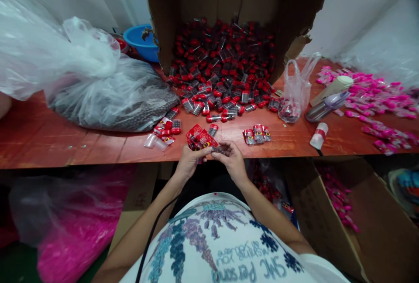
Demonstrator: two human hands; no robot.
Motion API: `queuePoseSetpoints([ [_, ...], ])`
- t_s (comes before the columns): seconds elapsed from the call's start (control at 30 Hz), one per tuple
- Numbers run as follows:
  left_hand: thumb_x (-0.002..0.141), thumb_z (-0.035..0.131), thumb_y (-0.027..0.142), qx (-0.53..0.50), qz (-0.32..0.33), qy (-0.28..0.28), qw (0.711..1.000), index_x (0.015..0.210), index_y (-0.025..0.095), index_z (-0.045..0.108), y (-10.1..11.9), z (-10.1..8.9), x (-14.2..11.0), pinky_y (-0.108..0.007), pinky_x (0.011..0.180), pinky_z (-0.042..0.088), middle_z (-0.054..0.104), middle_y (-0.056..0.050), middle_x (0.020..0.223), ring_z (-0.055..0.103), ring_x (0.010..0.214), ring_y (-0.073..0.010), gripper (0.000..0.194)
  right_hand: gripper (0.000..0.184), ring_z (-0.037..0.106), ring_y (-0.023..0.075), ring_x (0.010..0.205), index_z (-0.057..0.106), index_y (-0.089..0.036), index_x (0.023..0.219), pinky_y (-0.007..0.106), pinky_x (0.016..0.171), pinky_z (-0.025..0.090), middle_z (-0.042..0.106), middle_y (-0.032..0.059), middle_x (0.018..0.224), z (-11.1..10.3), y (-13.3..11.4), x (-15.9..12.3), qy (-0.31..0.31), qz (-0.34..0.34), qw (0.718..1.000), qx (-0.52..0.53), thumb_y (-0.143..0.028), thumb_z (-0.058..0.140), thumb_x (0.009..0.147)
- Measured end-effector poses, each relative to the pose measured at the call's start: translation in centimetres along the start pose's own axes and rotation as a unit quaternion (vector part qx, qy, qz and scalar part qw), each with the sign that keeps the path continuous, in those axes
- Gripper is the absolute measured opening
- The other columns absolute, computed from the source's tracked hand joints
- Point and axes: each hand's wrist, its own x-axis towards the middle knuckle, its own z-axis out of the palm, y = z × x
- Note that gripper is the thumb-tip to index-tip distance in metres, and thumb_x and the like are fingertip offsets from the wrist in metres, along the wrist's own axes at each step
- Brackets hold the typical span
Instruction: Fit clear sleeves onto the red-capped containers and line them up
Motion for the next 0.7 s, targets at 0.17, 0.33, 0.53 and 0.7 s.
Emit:
queuePoseSetpoints([
  [0.17, 0.054, 0.083, 0.026, 0.075, 0.01, 0.003, 0.997, 0.068, 0.012, 0.067, -0.2, 0.2, 0.2, -0.018, 0.036, 0.035, 0.06, 0.0, 0.054, 0.047, 0.04, -0.0079, 0.024, 0.035, 0.063, 0.0166, 0.083, 0.059, -0.023, 0.106, 0.029, 0.075, 0.052, 0.064, 0.002, 0.096, -0.3, 0.5, -0.3, 0.009, -0.06, 0.992, -0.107, -0.031, 0.07, 0.074],
  [0.33, 0.052, 0.084, 0.027, 0.086, -0.02, 0.0, 0.996, 0.074, 0.013, 0.069, -0.4, 0.1, 0.5, -0.019, 0.037, 0.037, 0.064, -0.002, 0.059, 0.051, 0.042, -0.0095, 0.029, 0.06, 0.058, 0.0175, 0.102, 0.053, -0.03, 0.126, 0.03, 0.085, 0.051, 0.052, 0.0035, 0.118, -1.2, 1.1, 0.0, -0.078, -0.071, 0.991, -0.083, -0.027, 0.074, 0.07],
  [0.53, 0.053, 0.083, 0.027, 0.08, -0.063, -0.011, 0.995, 0.075, 0.012, 0.069, -1.4, 0.3, 0.3, -0.018, 0.038, 0.038, 0.065, -0.002, 0.06, 0.053, 0.044, -0.0093, 0.03, 0.051, 0.058, 0.0164, 0.096, 0.058, -0.031, 0.122, 0.028, 0.081, 0.052, 0.053, 0.0026, 0.11, -1.9, 1.2, 0.5, -0.094, -0.071, 0.989, -0.093, -0.027, 0.071, 0.073],
  [0.7, 0.058, 0.081, 0.029, 0.032, -0.055, 0.003, 0.998, 0.076, 0.013, 0.069, -2.0, 0.1, 0.6, -0.018, 0.038, 0.039, 0.067, -0.003, 0.064, 0.055, 0.045, -0.0094, 0.027, 0.046, 0.056, 0.0099, 0.067, 0.062, -0.029, 0.117, 0.022, 0.057, 0.052, 0.054, -0.0003, 0.095, -1.9, 2.1, 0.2, -0.065, -0.042, 0.995, -0.067, -0.029, 0.069, 0.072],
])
